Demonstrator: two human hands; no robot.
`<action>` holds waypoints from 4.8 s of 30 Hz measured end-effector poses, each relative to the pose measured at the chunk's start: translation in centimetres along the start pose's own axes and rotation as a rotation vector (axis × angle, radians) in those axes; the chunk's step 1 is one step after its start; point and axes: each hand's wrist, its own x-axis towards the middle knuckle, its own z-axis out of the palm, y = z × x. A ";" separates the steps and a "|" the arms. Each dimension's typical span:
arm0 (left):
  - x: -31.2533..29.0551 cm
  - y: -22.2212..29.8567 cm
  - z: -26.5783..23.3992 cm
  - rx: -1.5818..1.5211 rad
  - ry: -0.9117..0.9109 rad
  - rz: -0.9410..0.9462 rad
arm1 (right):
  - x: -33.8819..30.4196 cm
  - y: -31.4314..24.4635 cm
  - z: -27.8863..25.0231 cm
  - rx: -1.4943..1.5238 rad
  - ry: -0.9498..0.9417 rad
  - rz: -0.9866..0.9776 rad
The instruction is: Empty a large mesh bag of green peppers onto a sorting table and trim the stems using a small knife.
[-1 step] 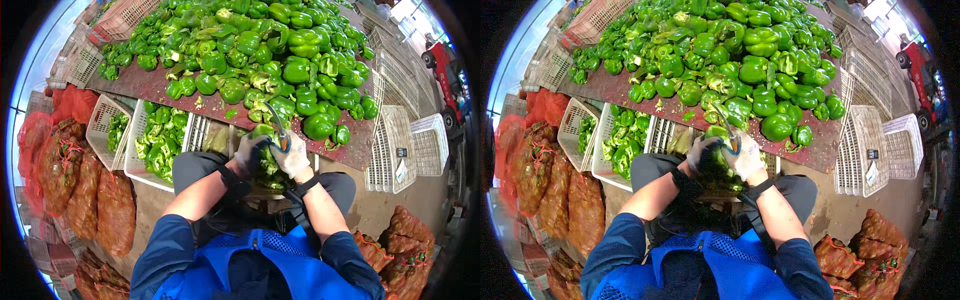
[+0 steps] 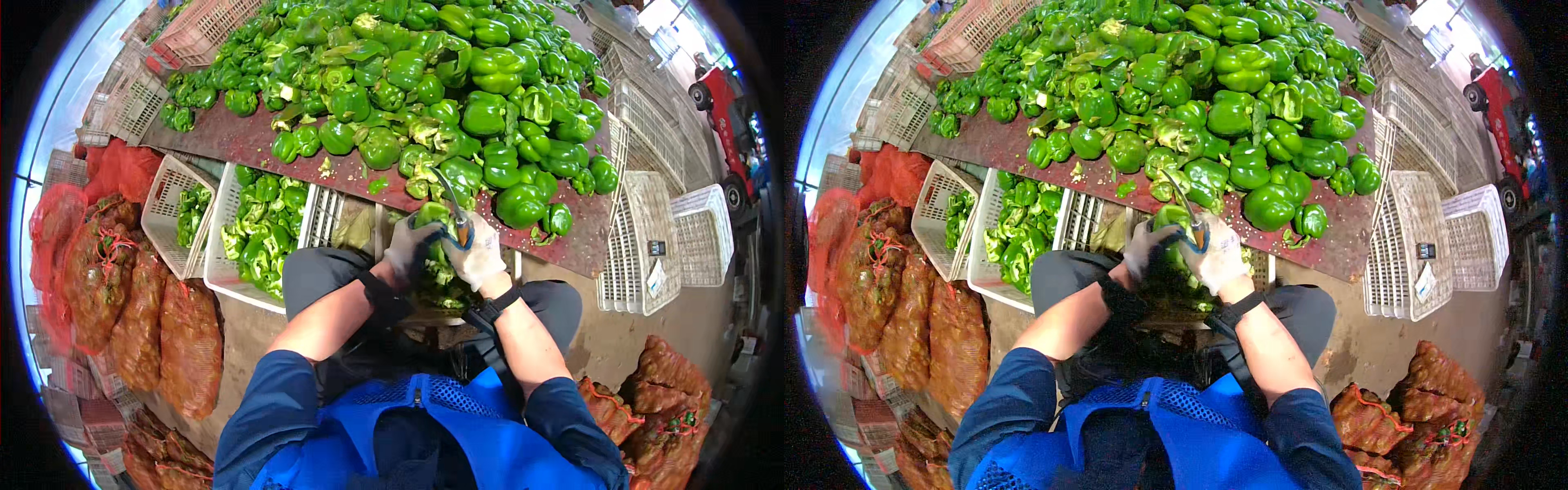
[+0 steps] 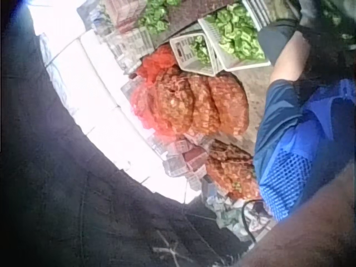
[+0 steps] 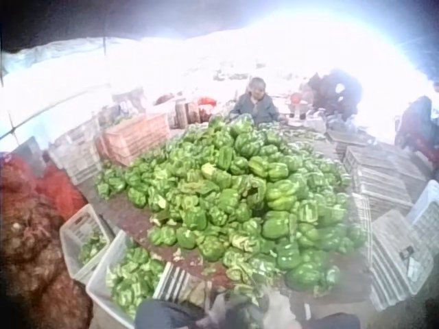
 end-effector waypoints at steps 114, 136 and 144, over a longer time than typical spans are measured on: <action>-1.4 8.9 4.8 0.629 -0.373 -0.007 | 0.4 2.8 -4.1 0.507 -0.131 0.118; -1.7 4.1 0.3 0.012 -0.431 -0.258 | -1.2 2.3 -3.4 0.939 -0.279 0.242; -1.9 3.1 0.1 -0.089 -0.422 -0.255 | -1.6 1.0 -4.0 1.118 -0.234 0.375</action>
